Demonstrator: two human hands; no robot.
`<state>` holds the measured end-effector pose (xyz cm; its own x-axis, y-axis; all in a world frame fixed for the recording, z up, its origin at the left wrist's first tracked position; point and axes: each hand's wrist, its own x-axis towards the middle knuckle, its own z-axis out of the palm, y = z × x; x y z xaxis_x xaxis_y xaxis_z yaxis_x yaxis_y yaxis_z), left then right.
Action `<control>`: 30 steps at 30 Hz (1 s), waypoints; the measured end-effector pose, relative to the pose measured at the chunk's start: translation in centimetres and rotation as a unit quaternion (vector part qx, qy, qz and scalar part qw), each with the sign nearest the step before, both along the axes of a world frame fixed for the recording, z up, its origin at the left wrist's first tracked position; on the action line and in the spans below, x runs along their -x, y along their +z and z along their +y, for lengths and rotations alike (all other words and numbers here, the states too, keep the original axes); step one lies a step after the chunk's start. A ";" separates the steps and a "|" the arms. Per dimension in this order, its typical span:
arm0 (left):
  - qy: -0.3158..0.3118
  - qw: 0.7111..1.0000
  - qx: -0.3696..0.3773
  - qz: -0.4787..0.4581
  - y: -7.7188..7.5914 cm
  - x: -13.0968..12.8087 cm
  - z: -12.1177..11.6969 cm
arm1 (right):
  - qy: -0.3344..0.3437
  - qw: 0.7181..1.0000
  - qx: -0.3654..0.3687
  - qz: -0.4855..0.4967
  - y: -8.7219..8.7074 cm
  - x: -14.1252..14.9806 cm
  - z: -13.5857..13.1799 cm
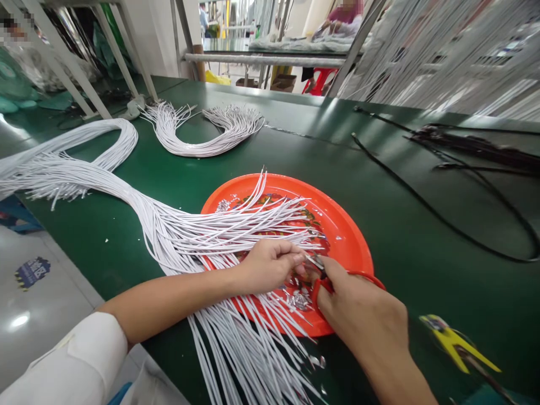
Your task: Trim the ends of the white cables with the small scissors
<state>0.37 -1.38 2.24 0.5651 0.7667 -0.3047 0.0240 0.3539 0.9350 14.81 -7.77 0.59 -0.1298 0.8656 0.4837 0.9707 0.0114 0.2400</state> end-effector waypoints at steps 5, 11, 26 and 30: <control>-0.008 1.000 -0.007 -0.012 0.3 0.1 -0.1 | -0.001 1.000 0.028 -0.013 0.3 0.1 -0.2; -0.007 1.000 -0.018 -0.010 0.3 0.2 -0.1 | 0.005 0.999 0.037 -0.006 0.2 -0.1 -0.1; 0.010 1.000 0.018 0.002 0.1 0.0 0.0 | -0.030 0.943 0.081 0.321 -0.2 -0.5 0.2; 0.004 1.000 0.017 0.020 0.4 -0.1 -0.1 | -0.031 0.787 0.044 0.615 0.8 -0.1 0.5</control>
<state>0.49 -1.53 2.63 0.5455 0.7600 -0.3533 0.0587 0.3859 0.9207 14.87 -7.26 1.37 0.4331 0.8890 0.1486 0.4670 -0.0803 -0.8806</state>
